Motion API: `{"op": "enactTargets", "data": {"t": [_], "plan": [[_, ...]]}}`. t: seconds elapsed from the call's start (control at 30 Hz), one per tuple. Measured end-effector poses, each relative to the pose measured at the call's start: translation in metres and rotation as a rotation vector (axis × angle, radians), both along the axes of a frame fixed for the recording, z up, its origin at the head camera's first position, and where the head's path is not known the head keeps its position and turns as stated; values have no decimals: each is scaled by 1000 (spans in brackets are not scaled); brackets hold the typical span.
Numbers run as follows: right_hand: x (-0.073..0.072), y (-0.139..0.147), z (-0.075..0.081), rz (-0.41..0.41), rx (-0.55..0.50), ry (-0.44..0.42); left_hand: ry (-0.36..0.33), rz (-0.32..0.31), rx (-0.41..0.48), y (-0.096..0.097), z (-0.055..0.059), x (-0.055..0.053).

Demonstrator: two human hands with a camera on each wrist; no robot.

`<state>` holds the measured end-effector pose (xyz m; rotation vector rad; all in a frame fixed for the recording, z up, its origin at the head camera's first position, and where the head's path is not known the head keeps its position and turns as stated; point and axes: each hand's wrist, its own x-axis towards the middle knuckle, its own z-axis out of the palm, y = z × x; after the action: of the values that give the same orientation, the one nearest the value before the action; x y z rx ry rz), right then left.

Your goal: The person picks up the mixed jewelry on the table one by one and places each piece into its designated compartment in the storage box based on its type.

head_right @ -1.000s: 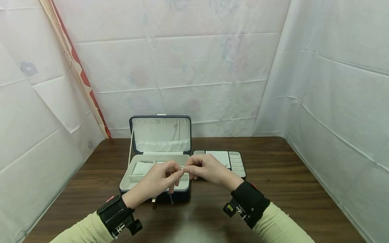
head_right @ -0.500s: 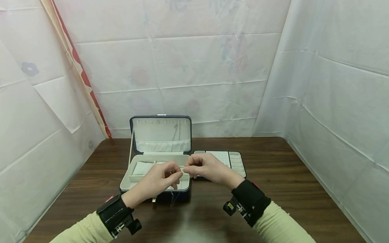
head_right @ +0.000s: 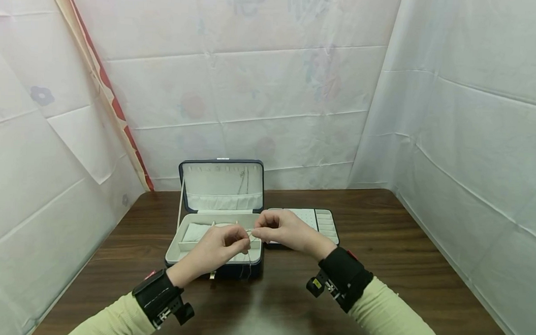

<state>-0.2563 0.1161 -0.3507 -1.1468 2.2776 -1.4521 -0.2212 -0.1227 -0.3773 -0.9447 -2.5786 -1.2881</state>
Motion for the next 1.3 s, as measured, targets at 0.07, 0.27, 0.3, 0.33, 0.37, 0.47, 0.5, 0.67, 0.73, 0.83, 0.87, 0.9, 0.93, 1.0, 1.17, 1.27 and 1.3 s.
{"op": "enactTargets", "data": {"t": [0.07,0.27,0.3,0.33,0.37,0.47,0.5,0.67,0.73,0.83,0.87,0.9,0.93,1.0,1.17,1.27,1.3], "plan": [[1,0,1,2,-4,0,12,4,-5,-1,0,0],[2,0,4,9,-6,-12,22,21,-17,-1,1,1],[2,0,4,8,-8,-15,18,24,-19,-2,1,2],[2,1,4,8,-12,-17,14,27,-19,-2,1,2],[2,1,5,6,-16,-17,10,29,-20,-2,1,2],[2,1,5,4,-33,-22,9,41,-23,-3,1,1],[2,1,5,6,-37,-26,6,44,-23,-3,1,1],[4,0,6,30,-59,-52,5,57,-14,-6,0,0],[4,0,6,42,-67,-56,13,61,-7,-7,0,-1],[3,1,6,53,-72,-50,27,74,5,-9,1,-2],[3,1,6,55,-71,-45,29,80,8,-10,1,-2],[3,1,6,57,-68,-41,30,86,11,-11,1,-2],[3,1,6,57,-66,-40,32,94,14,-13,1,-2],[3,3,6,52,-59,-40,33,105,19,-15,2,-2],[4,7,8,15,-58,-44,51,146,16,-22,1,-3],[4,10,9,1,-66,-51,52,174,7,-26,1,-4],[4,11,9,-3,-70,-57,50,182,2,-27,0,-4]]}}
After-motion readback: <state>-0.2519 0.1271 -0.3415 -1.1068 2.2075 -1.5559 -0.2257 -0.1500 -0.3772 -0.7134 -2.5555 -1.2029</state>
